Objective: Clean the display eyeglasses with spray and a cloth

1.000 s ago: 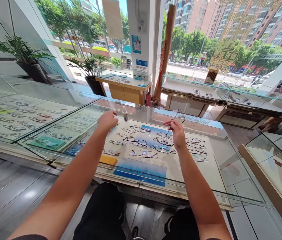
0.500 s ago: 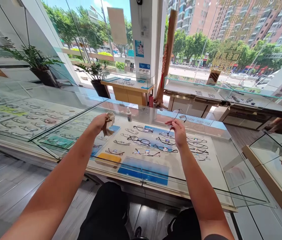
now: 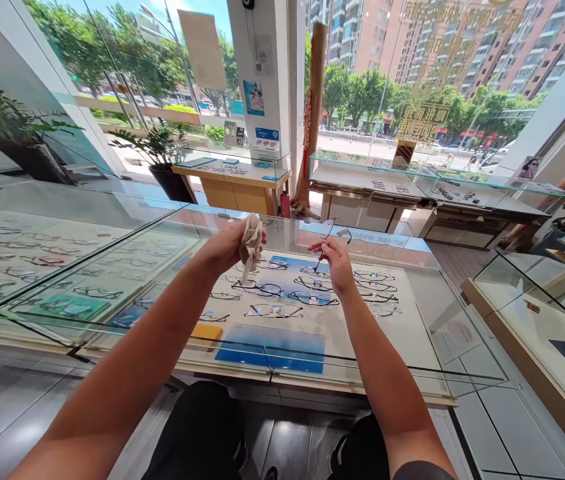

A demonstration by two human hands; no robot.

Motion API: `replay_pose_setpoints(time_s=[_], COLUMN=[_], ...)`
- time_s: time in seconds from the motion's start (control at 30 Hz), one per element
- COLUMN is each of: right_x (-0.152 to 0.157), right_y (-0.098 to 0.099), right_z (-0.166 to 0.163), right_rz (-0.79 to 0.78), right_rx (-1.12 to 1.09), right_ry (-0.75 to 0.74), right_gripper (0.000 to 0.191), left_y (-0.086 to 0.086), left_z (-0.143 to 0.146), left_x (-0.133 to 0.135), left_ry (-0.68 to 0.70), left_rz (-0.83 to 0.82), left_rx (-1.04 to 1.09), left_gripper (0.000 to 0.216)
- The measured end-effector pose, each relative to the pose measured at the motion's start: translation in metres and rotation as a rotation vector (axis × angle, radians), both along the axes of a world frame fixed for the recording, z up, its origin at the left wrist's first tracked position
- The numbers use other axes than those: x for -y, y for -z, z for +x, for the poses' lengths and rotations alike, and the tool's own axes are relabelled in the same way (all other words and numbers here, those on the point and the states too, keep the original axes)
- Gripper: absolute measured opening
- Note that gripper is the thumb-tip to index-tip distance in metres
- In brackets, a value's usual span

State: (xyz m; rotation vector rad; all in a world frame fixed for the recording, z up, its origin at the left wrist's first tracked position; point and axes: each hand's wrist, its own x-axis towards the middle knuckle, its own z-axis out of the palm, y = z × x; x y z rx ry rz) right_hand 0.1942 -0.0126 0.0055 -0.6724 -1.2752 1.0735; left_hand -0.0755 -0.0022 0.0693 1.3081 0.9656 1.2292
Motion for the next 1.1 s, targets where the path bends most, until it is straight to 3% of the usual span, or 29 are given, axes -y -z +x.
replay_pose_setpoints(time_s=[0.1, 0.23, 0.43, 0.57, 0.7, 0.87, 1.1], right_x=[0.005, 0.013, 0.021, 0.024, 0.028, 0.031, 0.030], right_y=[-0.005, -0.015, -0.025, -0.028, -0.031, -0.030, -0.026], right_z=[-0.001, 0.002, 0.006, 0.007, 0.009, 0.011, 0.006], right_rz=[-0.032, -0.030, 0.025, 0.042, 0.081, 0.057, 0.033], right_rx=[-0.061, -0.140, -0.142, -0.110, -0.128, -0.099, -0.036], right_ry=[-0.069, -0.179, -0.170, -0.199, -0.196, -0.263, -0.240], right_gripper=[0.022, 0.020, 0.021, 0.024, 0.023, 0.026, 0.025], left_y=[-0.001, -0.003, -0.003, 0.002, 0.010, 0.023, 0.033], left_z=[0.029, 0.057, 0.075, 0.080, 0.083, 0.085, 0.089], left_x=[0.003, 0.003, 0.002, 0.003, 0.001, 0.002, 0.009], left_ry=[0.031, 0.002, -0.163, -0.250, -0.345, -0.325, -0.287], left_rz=[0.136, 0.352, 0.581, 0.575, 0.530, 0.450, 0.451], left_rx=[-0.025, -0.104, -0.363, -0.458, -0.398, -0.296, -0.290], left_gripper=[0.060, 0.047, 0.028, 0.033, 0.038, 0.034, 0.040])
